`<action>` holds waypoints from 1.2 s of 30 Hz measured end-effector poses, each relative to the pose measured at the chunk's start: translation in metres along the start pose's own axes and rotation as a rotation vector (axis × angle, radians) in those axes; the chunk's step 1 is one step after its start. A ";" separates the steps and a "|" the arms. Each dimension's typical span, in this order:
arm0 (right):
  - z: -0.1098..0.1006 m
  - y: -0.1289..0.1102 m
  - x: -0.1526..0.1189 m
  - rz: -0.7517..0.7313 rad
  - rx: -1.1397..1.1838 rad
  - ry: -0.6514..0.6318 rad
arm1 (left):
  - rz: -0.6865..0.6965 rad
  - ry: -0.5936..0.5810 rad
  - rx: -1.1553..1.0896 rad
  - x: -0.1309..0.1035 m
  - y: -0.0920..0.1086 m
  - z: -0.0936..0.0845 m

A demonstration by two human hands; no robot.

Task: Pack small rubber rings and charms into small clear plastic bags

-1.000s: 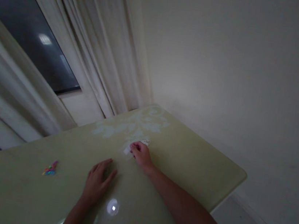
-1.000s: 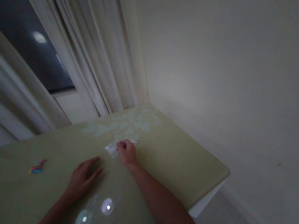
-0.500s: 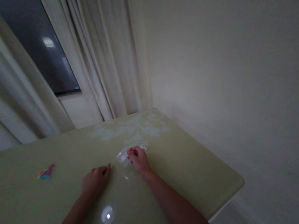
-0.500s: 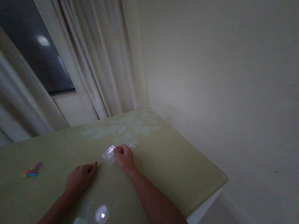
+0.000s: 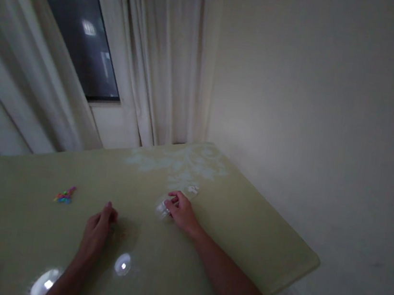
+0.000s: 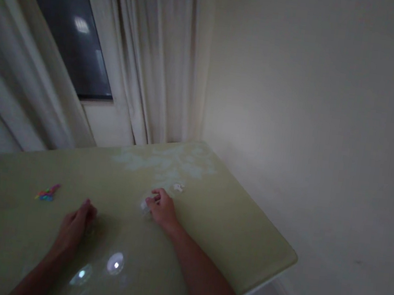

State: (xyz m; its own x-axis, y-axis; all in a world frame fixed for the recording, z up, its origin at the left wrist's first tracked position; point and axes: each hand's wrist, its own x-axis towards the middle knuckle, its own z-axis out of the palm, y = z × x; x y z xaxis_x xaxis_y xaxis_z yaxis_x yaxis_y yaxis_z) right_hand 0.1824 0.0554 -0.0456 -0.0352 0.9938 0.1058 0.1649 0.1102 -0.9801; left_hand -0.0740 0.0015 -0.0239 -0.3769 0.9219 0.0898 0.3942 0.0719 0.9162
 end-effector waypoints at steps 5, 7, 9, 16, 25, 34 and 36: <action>-0.005 -0.005 -0.005 0.009 0.011 -0.064 | 0.011 -0.182 -0.178 0.017 -0.002 -0.001; -0.006 -0.007 -0.006 0.008 0.012 -0.078 | 0.034 -0.251 -0.127 0.019 0.000 -0.007; -0.007 -0.008 -0.007 0.005 0.002 -0.083 | 0.081 -0.277 -0.026 0.018 0.003 -0.012; -0.009 -0.009 -0.007 0.022 -0.032 -0.086 | 0.385 -0.247 0.643 -0.019 0.004 0.015; -0.009 -0.007 -0.006 0.020 -0.020 -0.101 | 0.532 -0.289 0.877 -0.012 0.011 0.029; -0.009 -0.008 -0.008 0.007 -0.022 -0.120 | 0.238 -0.039 1.160 -0.023 0.025 0.004; -0.009 -0.008 -0.008 0.013 -0.016 -0.118 | 0.212 -0.006 1.164 -0.027 0.027 0.002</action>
State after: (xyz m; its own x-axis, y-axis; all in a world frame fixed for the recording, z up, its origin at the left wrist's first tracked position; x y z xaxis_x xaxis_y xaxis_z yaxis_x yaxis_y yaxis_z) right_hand 0.1900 0.0467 -0.0369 -0.1490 0.9863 0.0713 0.1820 0.0982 -0.9784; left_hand -0.0514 -0.0203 -0.0025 -0.2094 0.9587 0.1926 0.9756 0.2180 -0.0244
